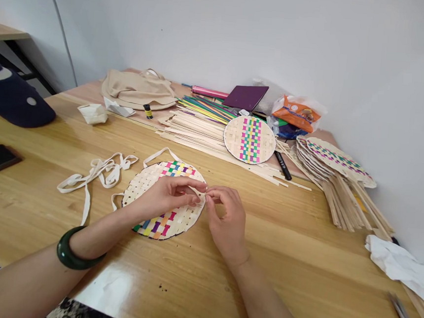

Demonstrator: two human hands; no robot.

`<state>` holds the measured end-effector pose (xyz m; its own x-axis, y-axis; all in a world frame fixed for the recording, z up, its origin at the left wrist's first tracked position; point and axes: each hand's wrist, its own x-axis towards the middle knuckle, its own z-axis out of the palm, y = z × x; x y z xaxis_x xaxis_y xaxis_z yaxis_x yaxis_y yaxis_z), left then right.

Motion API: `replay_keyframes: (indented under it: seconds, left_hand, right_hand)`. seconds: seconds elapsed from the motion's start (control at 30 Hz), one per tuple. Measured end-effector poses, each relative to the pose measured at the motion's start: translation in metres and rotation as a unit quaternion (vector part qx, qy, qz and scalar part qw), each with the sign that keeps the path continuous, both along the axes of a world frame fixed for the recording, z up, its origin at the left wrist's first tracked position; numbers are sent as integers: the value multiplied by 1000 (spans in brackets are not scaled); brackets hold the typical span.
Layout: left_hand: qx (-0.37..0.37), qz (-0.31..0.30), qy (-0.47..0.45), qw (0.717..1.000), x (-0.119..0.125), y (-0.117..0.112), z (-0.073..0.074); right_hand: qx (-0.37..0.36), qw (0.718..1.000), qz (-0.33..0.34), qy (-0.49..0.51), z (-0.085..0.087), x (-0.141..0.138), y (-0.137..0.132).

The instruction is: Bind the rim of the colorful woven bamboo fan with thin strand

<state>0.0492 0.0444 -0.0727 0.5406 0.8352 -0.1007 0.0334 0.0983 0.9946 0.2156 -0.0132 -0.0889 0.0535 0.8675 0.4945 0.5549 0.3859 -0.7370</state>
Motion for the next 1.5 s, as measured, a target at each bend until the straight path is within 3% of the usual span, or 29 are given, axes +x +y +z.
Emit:
replay_keyframes:
  seconds: [0.4, 0.57, 0.73, 1.07, 1.13, 1.3, 1.5]
  left_hand:
    - [154, 18, 35, 987, 2, -2, -8]
    - [259, 40, 64, 963, 0, -2, -7]
    - [256, 54, 68, 963, -2, -1, -4]
    - [222, 25, 113, 968, -4, 3, -9]
    - [255, 27, 177, 950, -8, 7, -8]
    - [373, 24, 355, 857, -16, 11, -1]
    - [393, -14, 423, 816, -16, 10, 1]
  right_hand:
    - [24, 997, -9, -68, 3, -3, -1]
    - [-39, 999, 10, -11, 1, -4, -3]
    - [-175, 981, 31, 82, 4, -6, -5]
    - [-149, 985, -21, 79, 8, -3, -2]
    - [-144, 986, -30, 79, 6, -2, -1]
    - [-142, 987, -39, 61, -1, 1, 1]
    - [-157, 986, -32, 36, -5, 1, 2]
